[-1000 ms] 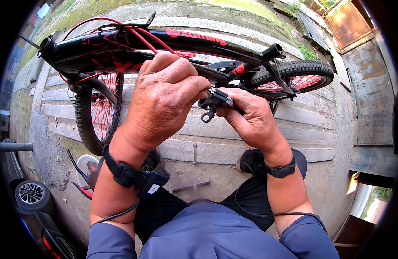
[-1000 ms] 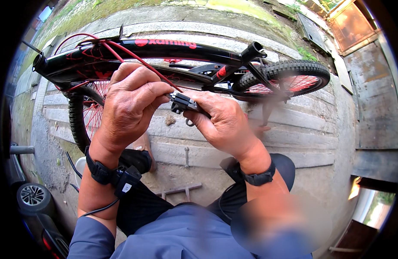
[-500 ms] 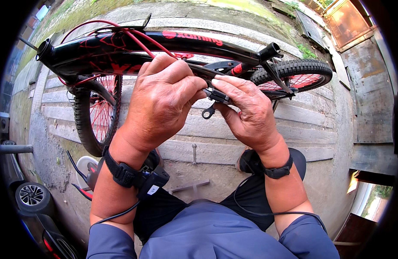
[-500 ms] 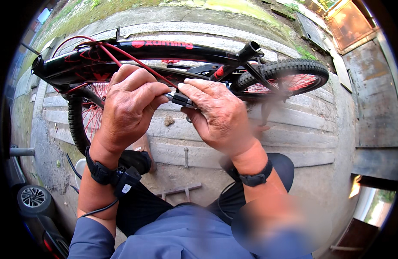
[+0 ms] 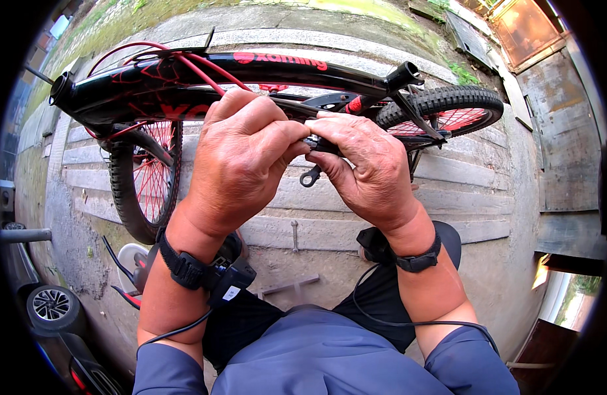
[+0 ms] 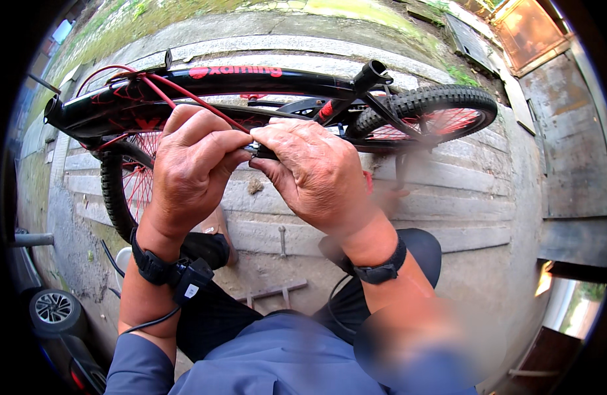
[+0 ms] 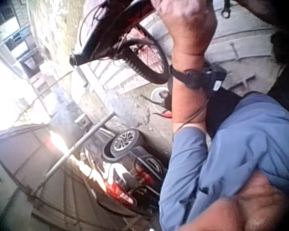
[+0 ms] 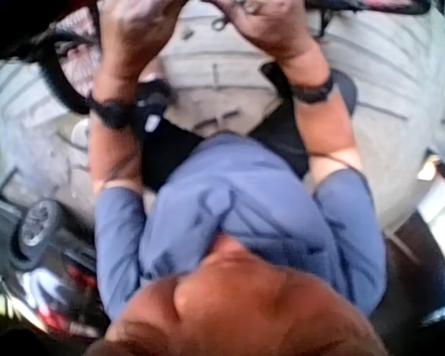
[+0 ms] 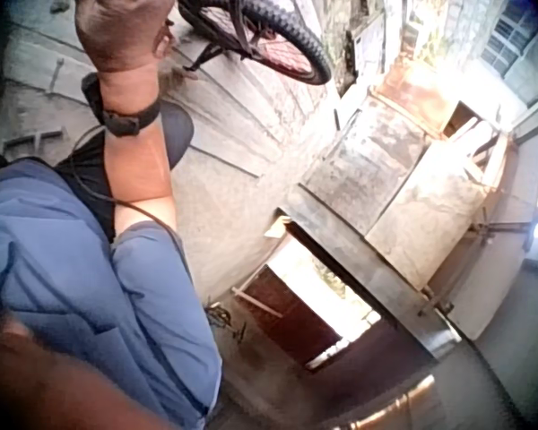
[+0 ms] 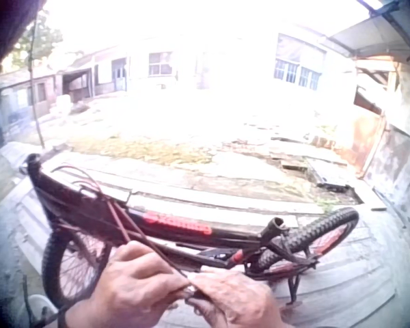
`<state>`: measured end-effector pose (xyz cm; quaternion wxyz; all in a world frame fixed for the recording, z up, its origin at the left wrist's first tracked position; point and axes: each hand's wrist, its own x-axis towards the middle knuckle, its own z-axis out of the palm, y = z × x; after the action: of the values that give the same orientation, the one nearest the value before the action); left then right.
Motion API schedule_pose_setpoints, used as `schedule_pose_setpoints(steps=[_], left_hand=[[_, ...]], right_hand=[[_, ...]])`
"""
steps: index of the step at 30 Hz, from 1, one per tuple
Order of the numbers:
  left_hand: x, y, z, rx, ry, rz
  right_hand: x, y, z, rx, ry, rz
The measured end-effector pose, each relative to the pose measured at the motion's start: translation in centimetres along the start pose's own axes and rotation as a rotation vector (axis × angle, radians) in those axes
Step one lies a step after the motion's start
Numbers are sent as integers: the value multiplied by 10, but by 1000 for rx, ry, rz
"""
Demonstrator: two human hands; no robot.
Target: The person is sitting on the ground repairing a bicycle brake system. They use pliers to crimp a ferrule onto a red brake cable and then attach the cable to the brake caliper, securing it with a screw.
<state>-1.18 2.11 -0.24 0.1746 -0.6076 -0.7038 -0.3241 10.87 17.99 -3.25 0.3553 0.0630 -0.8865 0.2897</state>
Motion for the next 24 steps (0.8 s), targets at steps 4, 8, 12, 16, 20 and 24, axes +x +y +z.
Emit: schedule_pose_setpoints(steps=[4,8,12,16,20,24], left_hand=[[4,2,-4,-14,-20,-1],[5,4,-6,14,-47,-26],[4,3,-8,18,-68,-35],[3,3,-8,-16,-56,-43],[2,3,-7,-20,-50,-44],[2,2,-6,-32,-42,-39]], right_hand=[[0,-2,0,-39,20,0],[-1,-2,2,-49,61,-13],[-1,-9,7,31,90,55],[0,-11,7,82,91,110],[1,-11,6,77,89,86],[0,-11,6,85,75,91]])
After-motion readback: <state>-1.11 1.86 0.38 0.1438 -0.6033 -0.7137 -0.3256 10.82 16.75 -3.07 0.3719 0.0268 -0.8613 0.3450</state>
